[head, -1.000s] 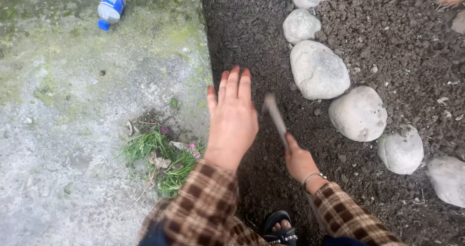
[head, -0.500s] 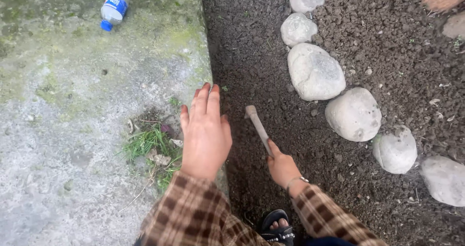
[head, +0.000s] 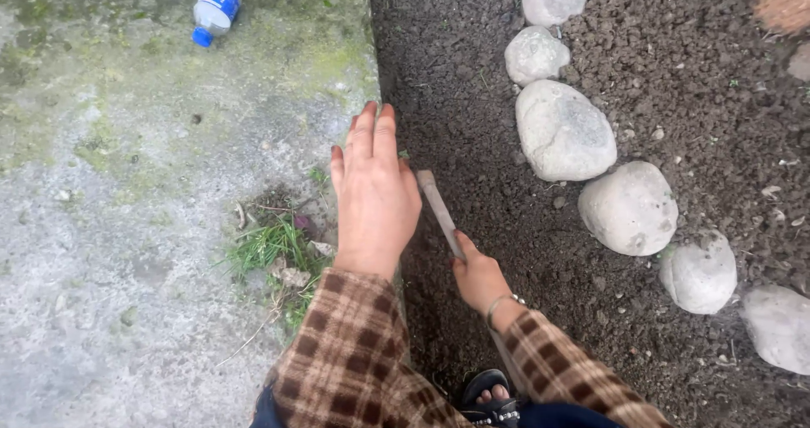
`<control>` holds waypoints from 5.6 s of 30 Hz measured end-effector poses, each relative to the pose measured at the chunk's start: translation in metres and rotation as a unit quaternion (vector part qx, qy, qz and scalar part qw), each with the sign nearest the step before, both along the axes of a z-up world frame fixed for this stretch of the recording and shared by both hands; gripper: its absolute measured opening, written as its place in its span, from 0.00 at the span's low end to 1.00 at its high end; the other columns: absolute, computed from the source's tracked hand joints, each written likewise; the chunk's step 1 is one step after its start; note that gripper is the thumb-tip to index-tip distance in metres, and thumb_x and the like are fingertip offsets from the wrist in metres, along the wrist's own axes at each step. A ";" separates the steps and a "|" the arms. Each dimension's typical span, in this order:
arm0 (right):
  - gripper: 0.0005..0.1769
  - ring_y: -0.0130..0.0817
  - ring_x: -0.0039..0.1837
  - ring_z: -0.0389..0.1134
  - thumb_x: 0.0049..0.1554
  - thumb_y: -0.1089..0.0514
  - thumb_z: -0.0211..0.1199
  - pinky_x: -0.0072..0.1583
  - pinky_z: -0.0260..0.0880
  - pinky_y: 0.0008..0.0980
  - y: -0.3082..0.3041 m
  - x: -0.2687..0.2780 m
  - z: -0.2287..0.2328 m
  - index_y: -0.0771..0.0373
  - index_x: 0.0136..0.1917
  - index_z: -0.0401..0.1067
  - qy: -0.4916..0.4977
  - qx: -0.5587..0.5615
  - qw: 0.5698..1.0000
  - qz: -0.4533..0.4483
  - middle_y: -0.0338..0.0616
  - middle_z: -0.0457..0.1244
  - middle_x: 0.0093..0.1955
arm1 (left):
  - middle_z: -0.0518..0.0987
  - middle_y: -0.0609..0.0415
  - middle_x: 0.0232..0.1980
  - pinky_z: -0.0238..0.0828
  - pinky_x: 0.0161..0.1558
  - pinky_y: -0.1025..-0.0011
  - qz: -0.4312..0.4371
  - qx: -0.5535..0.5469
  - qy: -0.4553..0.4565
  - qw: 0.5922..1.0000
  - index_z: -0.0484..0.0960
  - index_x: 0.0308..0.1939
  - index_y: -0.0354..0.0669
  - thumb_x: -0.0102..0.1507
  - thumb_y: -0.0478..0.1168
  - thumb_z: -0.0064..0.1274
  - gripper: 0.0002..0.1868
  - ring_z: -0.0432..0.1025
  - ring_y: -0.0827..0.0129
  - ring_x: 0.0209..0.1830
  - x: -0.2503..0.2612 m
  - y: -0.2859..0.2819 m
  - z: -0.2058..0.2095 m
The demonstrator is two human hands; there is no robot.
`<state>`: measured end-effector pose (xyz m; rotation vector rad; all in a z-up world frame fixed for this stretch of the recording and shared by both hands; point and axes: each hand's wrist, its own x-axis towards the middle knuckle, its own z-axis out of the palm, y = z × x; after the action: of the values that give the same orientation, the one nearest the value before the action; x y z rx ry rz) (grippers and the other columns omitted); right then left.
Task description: The person uses a small hand hoe to break up and loosen soil along a garden bed bordered by large stones. The person repeatedly strikes and scrapes the soil surface, moving along the stone border and around the base of a tree.
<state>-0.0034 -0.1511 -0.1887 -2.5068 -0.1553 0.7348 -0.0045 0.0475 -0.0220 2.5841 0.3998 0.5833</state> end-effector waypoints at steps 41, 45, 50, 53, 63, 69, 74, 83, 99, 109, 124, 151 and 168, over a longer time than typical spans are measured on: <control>0.33 0.56 0.72 0.60 0.63 0.45 0.47 0.69 0.64 0.53 0.079 0.080 0.055 0.35 0.81 0.48 0.029 0.044 0.998 -0.045 0.56 0.59 0.72 | 0.58 0.42 0.78 0.50 0.70 0.38 -0.021 -0.048 0.049 0.997 0.58 0.77 0.42 0.62 0.32 0.47 0.37 0.55 0.46 0.78 0.013 0.000 -0.006; 0.33 0.59 0.70 0.62 0.60 0.46 0.52 0.70 0.65 0.52 0.056 0.074 0.054 0.36 0.78 0.55 -0.008 0.032 0.997 -0.065 0.62 0.63 0.67 | 0.58 0.40 0.77 0.49 0.70 0.37 -0.032 -0.061 0.058 0.996 0.59 0.76 0.40 0.62 0.30 0.46 0.36 0.54 0.44 0.77 0.010 -0.002 -0.003; 0.34 0.65 0.68 0.62 0.64 0.50 0.49 0.70 0.63 0.56 0.053 0.110 0.046 0.39 0.81 0.48 -0.100 0.059 0.988 -0.106 0.72 0.62 0.64 | 0.60 0.40 0.76 0.50 0.70 0.38 -0.036 -0.050 0.069 0.996 0.59 0.76 0.40 0.63 0.31 0.46 0.35 0.56 0.47 0.77 0.013 -0.007 0.001; 0.34 0.60 0.71 0.61 0.63 0.47 0.49 0.69 0.65 0.54 0.036 0.113 0.030 0.37 0.81 0.48 -0.057 -0.001 0.996 -0.071 0.62 0.59 0.70 | 0.58 0.39 0.77 0.49 0.70 0.37 -0.053 -0.044 0.064 0.996 0.58 0.76 0.40 0.63 0.31 0.46 0.35 0.55 0.44 0.77 0.013 -0.011 -0.003; 0.34 0.70 0.66 0.63 0.65 0.51 0.49 0.67 0.64 0.62 0.007 0.094 0.085 0.41 0.82 0.46 -0.133 0.008 0.985 -0.110 0.77 0.63 0.61 | 0.60 0.37 0.75 0.48 0.69 0.35 -0.078 -0.051 0.054 0.994 0.60 0.75 0.38 0.61 0.29 0.47 0.36 0.57 0.43 0.76 0.011 -0.022 0.005; 0.34 0.42 0.35 0.74 0.60 0.45 0.52 0.49 0.79 0.44 -0.034 0.116 -0.015 0.39 0.79 0.53 0.027 -0.037 0.994 -0.103 0.54 0.71 0.46 | 0.60 0.38 0.75 0.48 0.70 0.36 -0.086 -0.034 0.071 0.993 0.60 0.75 0.39 0.61 0.30 0.48 0.36 0.57 0.45 0.76 0.013 -0.027 0.001; 0.33 0.57 0.65 0.67 0.63 0.51 0.50 0.66 0.70 0.51 -0.006 0.077 0.099 0.45 0.81 0.52 -0.035 -0.049 0.995 -0.076 0.65 0.64 0.64 | 0.60 0.36 0.75 0.48 0.69 0.34 -0.105 -0.044 0.078 0.990 0.61 0.74 0.37 0.60 0.29 0.49 0.37 0.57 0.43 0.76 0.010 -0.035 0.005; 0.35 0.59 0.63 0.69 0.64 0.50 0.47 0.66 0.71 0.52 -0.070 0.119 0.019 0.39 0.82 0.44 -0.107 -0.169 0.979 0.044 0.64 0.67 0.58 | 0.59 0.36 0.75 0.46 0.70 0.36 -0.131 -0.015 0.080 0.988 0.59 0.75 0.38 0.61 0.31 0.48 0.37 0.55 0.44 0.76 0.011 -0.046 -0.005; 0.33 0.51 0.62 0.72 0.65 0.49 0.49 0.66 0.73 0.48 -0.144 0.066 0.044 0.33 0.81 0.49 -0.026 -0.200 0.979 0.001 0.57 0.69 0.62 | 0.59 0.38 0.75 0.49 0.69 0.36 -0.157 0.003 0.065 0.985 0.59 0.75 0.39 0.61 0.31 0.48 0.36 0.56 0.44 0.76 0.007 -0.063 -0.005; 0.35 0.58 0.63 0.68 0.68 0.53 0.46 0.65 0.70 0.54 -0.134 0.020 0.097 0.42 0.85 0.43 -0.093 -0.090 0.987 -0.096 0.67 0.66 0.61 | 0.60 0.39 0.75 0.49 0.69 0.36 -0.222 0.017 0.086 0.971 0.59 0.76 0.40 0.60 0.32 0.46 0.37 0.58 0.45 0.76 -0.004 -0.092 -0.032; 0.35 0.63 0.65 0.67 0.65 0.55 0.48 0.67 0.69 0.57 -0.134 -0.010 0.068 0.39 0.82 0.45 -0.075 -0.052 0.991 -0.095 0.67 0.65 0.63 | 0.62 0.40 0.74 0.52 0.69 0.38 -0.203 0.015 0.074 0.976 0.62 0.74 0.40 0.61 0.33 0.48 0.36 0.58 0.47 0.75 -0.005 -0.095 -0.036; 0.27 0.63 0.60 0.70 0.64 0.42 0.49 0.61 0.72 0.58 -0.091 0.008 0.056 0.64 0.65 0.60 -0.056 -0.097 0.993 -0.042 0.72 0.67 0.55 | 0.40 0.36 0.84 0.29 0.71 0.29 -0.171 0.075 0.100 0.977 0.47 0.81 0.38 0.63 0.43 0.54 0.46 0.33 0.43 0.84 -0.007 -0.085 -0.022; 0.28 0.61 0.61 0.71 0.63 0.42 0.49 0.58 0.75 0.53 -0.109 0.004 -0.010 0.70 0.60 0.64 -0.015 -0.113 0.993 0.002 0.73 0.66 0.56 | 0.31 0.37 0.84 0.23 0.71 0.28 -0.075 0.154 0.148 0.974 0.37 0.82 0.40 0.60 0.54 0.57 0.57 0.26 0.44 0.84 -0.006 -0.076 -0.023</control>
<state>0.0006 -0.2600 -0.1983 -2.7341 -0.0930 0.7535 -0.0100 -0.0281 -0.0448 2.9791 0.2166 0.2172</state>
